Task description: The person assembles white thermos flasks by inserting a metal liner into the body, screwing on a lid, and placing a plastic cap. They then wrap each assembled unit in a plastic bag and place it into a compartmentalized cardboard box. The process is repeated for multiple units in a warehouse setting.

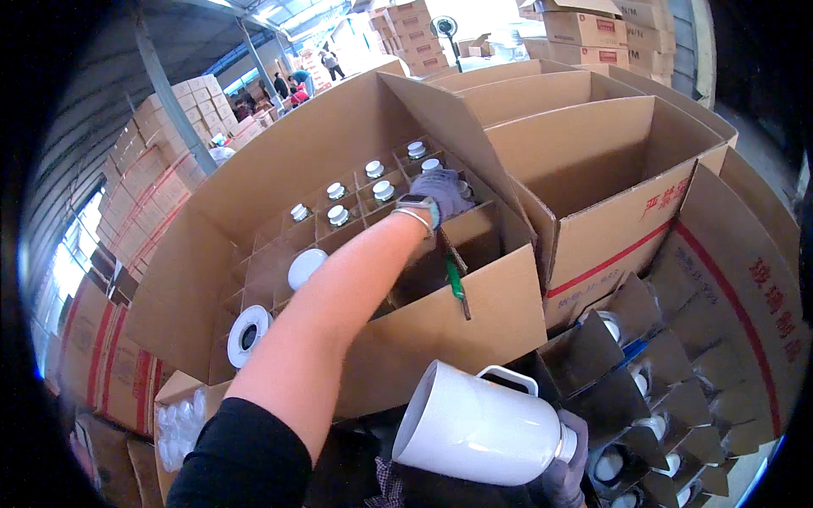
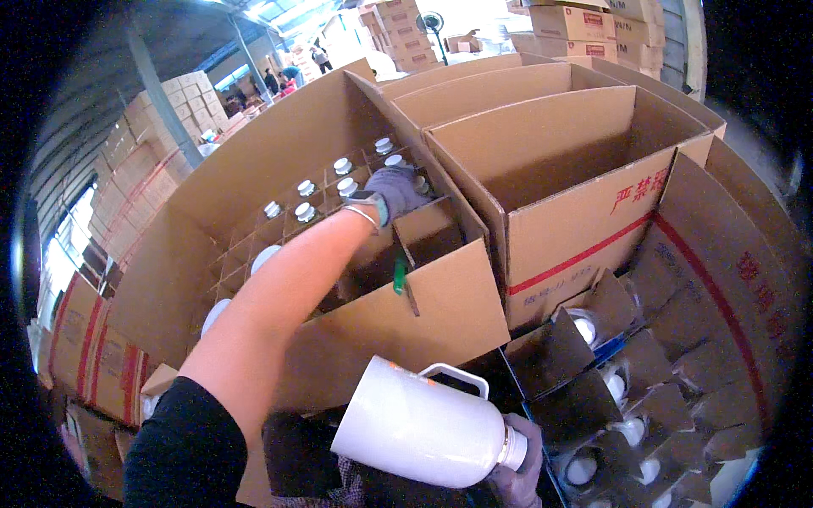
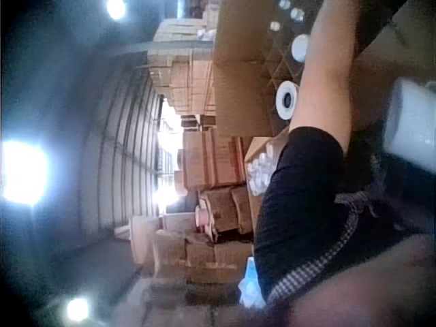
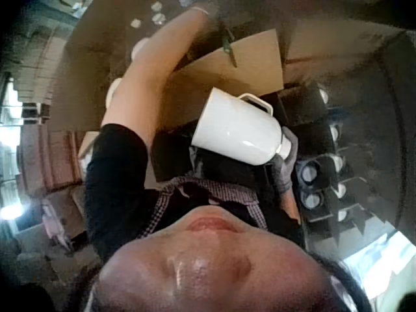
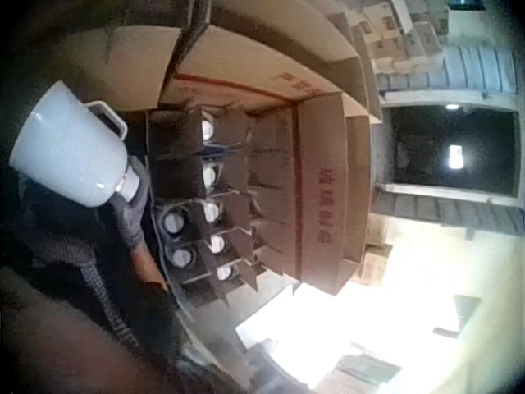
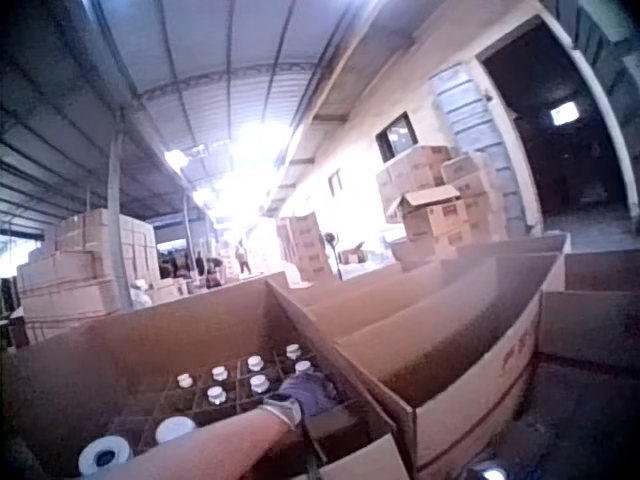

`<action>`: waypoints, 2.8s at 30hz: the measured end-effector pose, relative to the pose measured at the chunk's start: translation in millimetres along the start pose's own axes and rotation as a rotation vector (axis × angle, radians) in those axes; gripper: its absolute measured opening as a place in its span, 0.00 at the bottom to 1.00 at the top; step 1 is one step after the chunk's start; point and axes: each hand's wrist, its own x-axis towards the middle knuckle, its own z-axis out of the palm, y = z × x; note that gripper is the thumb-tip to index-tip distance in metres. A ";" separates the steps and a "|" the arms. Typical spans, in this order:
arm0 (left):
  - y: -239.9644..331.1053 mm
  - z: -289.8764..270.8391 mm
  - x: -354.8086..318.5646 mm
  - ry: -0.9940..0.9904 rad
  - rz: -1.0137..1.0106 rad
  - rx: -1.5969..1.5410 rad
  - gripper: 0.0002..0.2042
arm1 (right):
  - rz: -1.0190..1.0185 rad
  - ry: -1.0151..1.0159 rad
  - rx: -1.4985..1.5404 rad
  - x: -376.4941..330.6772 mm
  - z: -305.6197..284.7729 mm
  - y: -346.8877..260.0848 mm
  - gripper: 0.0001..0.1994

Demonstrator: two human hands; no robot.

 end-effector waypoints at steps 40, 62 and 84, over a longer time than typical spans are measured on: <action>11.2 54.3 -671.7 0.366 -0.487 -0.966 0.28 | 0.288 -0.659 -0.221 -8.9 172.2 -18.8 0.17; 53.3 -7.0 -628.2 0.252 -0.389 -2.251 0.28 | -0.852 -0.887 -0.131 -100.9 261.0 -175.5 0.42; 59.7 -8.0 -638.1 0.517 -0.430 -2.159 0.30 | -0.889 -0.826 0.000 -106.3 261.3 -165.2 0.32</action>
